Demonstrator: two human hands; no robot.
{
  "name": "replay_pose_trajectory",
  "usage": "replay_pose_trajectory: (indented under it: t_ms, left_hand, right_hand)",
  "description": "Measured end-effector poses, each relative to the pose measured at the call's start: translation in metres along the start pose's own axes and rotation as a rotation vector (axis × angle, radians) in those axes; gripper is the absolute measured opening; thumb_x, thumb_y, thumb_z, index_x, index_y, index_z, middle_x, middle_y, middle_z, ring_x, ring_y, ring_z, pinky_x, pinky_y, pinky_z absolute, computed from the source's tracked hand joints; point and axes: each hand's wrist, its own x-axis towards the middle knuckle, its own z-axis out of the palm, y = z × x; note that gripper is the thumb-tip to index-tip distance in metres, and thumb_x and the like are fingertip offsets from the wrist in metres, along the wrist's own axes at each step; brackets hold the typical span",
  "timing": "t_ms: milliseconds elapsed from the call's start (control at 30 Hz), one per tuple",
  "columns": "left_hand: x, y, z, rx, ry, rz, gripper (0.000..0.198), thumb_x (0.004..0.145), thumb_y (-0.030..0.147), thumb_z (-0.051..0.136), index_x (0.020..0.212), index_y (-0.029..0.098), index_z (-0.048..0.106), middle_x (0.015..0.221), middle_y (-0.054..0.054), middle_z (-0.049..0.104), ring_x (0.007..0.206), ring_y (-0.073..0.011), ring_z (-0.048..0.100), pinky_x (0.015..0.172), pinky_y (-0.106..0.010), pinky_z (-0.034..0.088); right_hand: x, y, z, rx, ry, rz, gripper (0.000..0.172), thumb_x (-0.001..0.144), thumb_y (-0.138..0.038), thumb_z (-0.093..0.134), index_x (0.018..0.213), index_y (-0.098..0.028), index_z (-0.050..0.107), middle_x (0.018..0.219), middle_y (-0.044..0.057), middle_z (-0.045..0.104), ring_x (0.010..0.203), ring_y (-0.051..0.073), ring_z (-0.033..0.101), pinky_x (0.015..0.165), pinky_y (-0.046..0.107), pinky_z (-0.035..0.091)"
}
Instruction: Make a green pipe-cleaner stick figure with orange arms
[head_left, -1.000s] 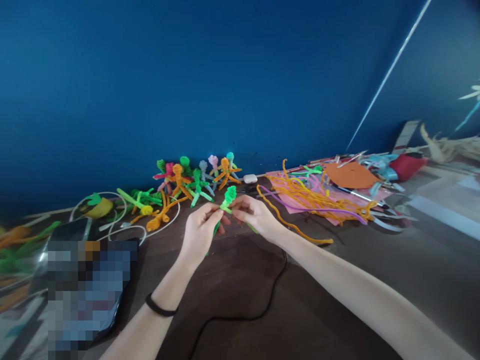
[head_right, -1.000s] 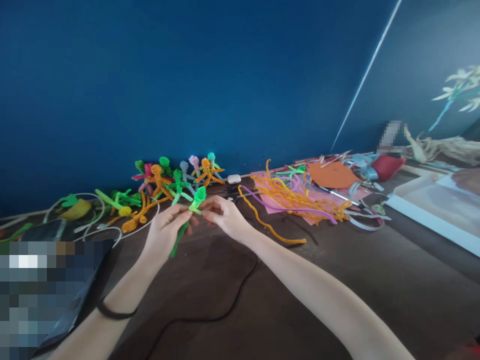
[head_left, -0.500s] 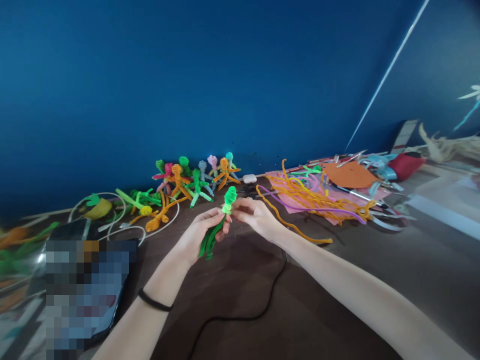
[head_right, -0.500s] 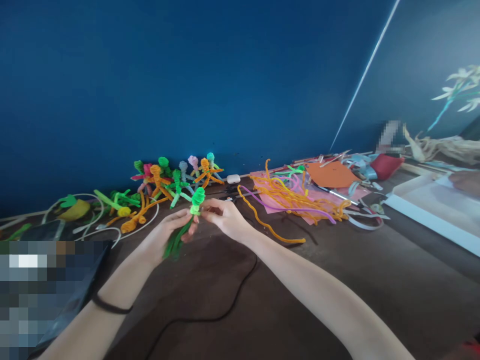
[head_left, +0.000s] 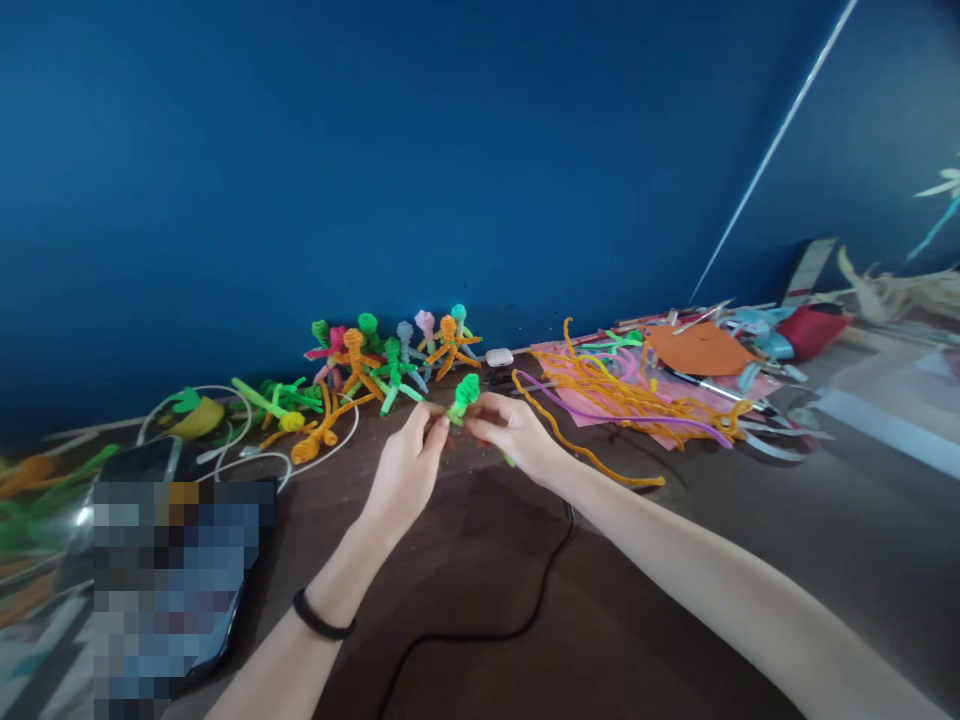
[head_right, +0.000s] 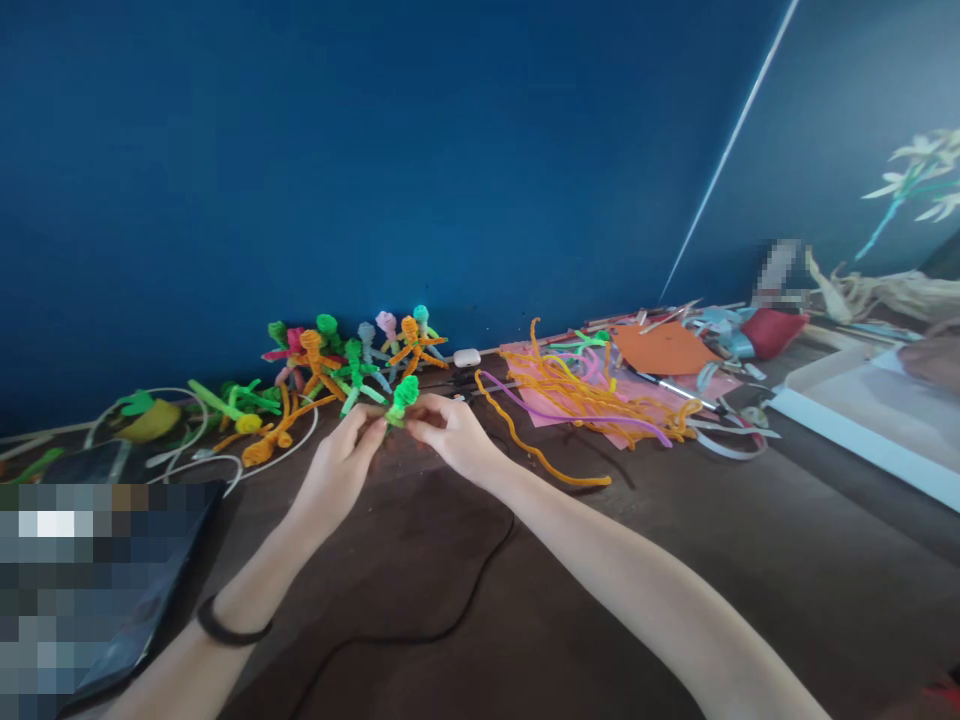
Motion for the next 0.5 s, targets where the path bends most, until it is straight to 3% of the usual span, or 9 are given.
replay_pose_trajectory:
  t_ms: [100,200,367,500]
  left_hand:
    - [0.000,-0.001,0.002,0.074,0.048,0.063,0.013,0.083,0.030,0.041,0.089,0.021,0.048,0.077,-0.002,0.066,0.064,-0.0167,0.061,0.057,-0.026,0.041]
    - [-0.003,-0.006,0.005,0.294,0.129,0.167,0.019,0.081,0.029,0.046,0.098,0.020,0.047,0.093,-0.006,0.067,0.077,-0.0203,0.064,0.058,-0.026,0.040]
    - [-0.006,-0.011,0.006,0.714,0.203,0.302,0.018,0.084,0.023,0.039,0.092,0.020,0.054,0.075,-0.004,0.068,0.058,-0.0158,0.061,0.048,-0.024,0.029]
    - [-0.006,-0.011,0.006,0.787,0.240,0.375,0.024,0.086,0.022,0.034,0.085,0.019,0.058,0.063,-0.003,0.066,0.054,-0.0151,0.058,0.049,-0.025,0.028]
  right_hand:
    - [0.000,-0.002,0.000,0.028,0.011,0.009,0.009,0.069,-0.023,0.059,0.075,-0.017,0.056,0.062,-0.003,0.051,0.052,0.007,0.044,0.051,0.022,0.036]
    - [0.000,-0.002,0.000,0.069,0.001,0.033,0.009,0.068,-0.023,0.059,0.075,-0.017,0.056,0.060,-0.004,0.051,0.049,0.007,0.044,0.049,0.022,0.035]
    - [0.000,-0.001,0.004,0.165,-0.022,0.114,0.015,0.065,-0.024,0.062,0.074,-0.015,0.055,0.056,-0.004,0.053,0.045,0.007,0.044,0.046,0.022,0.033]
    - [0.001,0.000,0.005,0.229,-0.012,0.175,0.024,0.062,-0.027,0.066,0.080,-0.014,0.055,0.058,-0.003,0.057,0.044,0.006,0.045,0.045,0.022,0.032]
